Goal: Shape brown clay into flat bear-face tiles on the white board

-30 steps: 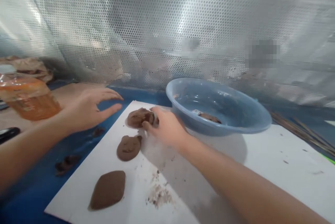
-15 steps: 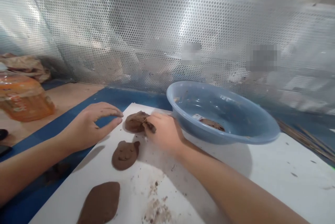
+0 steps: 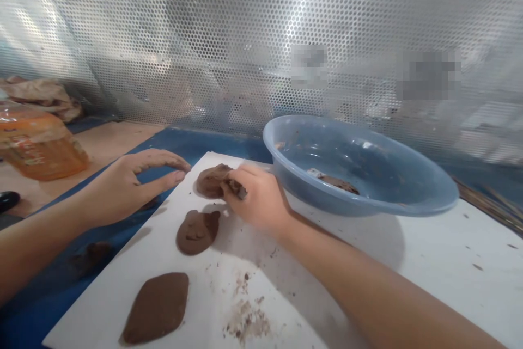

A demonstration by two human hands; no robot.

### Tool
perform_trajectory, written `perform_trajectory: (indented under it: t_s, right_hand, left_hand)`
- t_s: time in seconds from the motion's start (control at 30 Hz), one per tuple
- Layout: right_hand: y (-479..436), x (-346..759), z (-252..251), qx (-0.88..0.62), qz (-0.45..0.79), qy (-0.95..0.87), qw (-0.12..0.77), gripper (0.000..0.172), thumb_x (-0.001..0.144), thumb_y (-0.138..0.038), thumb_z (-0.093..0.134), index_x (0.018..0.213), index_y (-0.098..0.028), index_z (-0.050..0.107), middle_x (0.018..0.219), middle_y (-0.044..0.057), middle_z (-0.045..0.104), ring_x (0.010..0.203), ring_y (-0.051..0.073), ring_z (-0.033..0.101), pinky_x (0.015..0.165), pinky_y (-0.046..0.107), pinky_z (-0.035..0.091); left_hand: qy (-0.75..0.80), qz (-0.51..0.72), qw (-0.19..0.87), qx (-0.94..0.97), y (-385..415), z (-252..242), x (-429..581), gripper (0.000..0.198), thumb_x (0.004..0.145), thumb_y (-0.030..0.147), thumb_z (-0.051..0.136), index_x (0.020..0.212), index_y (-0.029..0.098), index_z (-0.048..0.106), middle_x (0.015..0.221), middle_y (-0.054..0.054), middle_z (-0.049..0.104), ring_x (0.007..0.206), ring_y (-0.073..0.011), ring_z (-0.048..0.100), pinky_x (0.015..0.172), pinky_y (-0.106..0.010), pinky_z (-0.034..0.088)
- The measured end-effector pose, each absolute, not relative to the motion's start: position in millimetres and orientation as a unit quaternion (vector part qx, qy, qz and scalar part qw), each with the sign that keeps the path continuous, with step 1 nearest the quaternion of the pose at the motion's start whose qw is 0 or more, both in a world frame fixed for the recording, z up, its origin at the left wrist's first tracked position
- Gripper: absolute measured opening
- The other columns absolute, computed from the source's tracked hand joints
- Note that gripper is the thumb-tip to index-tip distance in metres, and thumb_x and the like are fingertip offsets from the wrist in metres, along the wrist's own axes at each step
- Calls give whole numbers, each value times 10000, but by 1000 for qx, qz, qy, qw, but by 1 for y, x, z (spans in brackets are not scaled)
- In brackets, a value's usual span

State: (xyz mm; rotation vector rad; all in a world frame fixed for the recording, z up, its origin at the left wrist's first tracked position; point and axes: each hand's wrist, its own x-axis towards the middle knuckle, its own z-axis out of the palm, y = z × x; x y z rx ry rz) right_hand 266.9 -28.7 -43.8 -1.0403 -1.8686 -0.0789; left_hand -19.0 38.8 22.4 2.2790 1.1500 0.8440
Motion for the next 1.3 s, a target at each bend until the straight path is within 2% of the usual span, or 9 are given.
perform_trajectory:
  t_s: [0.17,0.37,0.5,0.57,0.73,0.9,1.07,1.17,1.3]
  right_hand:
    - [-48,245,-29,-327,-12,-773,544,204,1126,-149,784,1268,-266,871,1128,43,860,1023,199,839,926,380,718]
    - [-52,231,-25,-245,-25,-776,581,347,1097,-31,779,1364,-234,867,1139,45,843,1052,182,852,955,333,741]
    - [-52,235,-26,-273,-21,-764,584,241,1046,-61,893,1215,-232,880,1096,25,829,1020,173,832,967,331,743]
    - [-54,236,-25,-285,-14,-764,579,202,1033,-89,926,1159,-234,865,1085,19,817,1008,170,818,949,327,743]
    - [-59,236,-22,-315,12,-758,570,337,984,-125,984,1251,-260,830,1164,29,825,1007,177,801,869,316,744]
    - [-60,241,-22,-324,0,-767,553,316,1029,-150,929,1294,-278,814,1161,28,845,972,183,786,832,336,744]
    - [-63,242,-26,-326,-2,-772,546,322,1036,-152,914,1305,-296,807,1192,33,859,989,206,798,822,378,754]
    - [-66,239,-26,-314,-21,-778,543,272,1062,-164,889,1292,-289,817,1216,49,853,1033,222,809,845,402,763]
    - [-67,234,-25,-308,-45,-772,555,219,1075,-125,863,1225,-281,831,1137,31,845,977,205,817,861,400,771]
  left_hand:
    - [351,258,443,783,20,31,-12,575,948,854,761,1219,377,934,1418,-10,875,1352,-231,786,1213,-325,672]
    - [329,244,543,733,3,29,-3,573,923,822,830,1250,364,941,1387,-25,891,1321,-244,800,1357,-422,624]
    - [348,225,533,737,0,24,0,607,890,876,817,1118,332,961,1255,-41,902,1291,-273,795,1273,-448,653]
    - [347,218,535,738,-1,22,1,566,913,839,818,1148,344,960,1214,-33,906,1271,-263,801,1235,-424,662]
    - [321,262,581,701,0,21,1,406,908,642,943,1207,368,953,1336,1,915,1307,-193,835,1218,-278,675]
    - [333,328,547,695,4,19,-3,337,926,634,953,1107,350,955,1243,9,932,1207,-147,862,1094,-188,696]
    - [325,323,553,696,6,18,-2,367,879,671,991,1009,331,945,1217,14,931,1135,-158,860,1088,-241,739]
    - [317,293,523,735,2,20,-1,366,961,688,895,1058,341,955,1275,20,919,1139,-150,844,1091,-228,726]
    - [324,267,489,765,-3,26,-1,445,1020,718,777,1013,306,945,1081,13,897,984,-143,807,1052,-248,722]
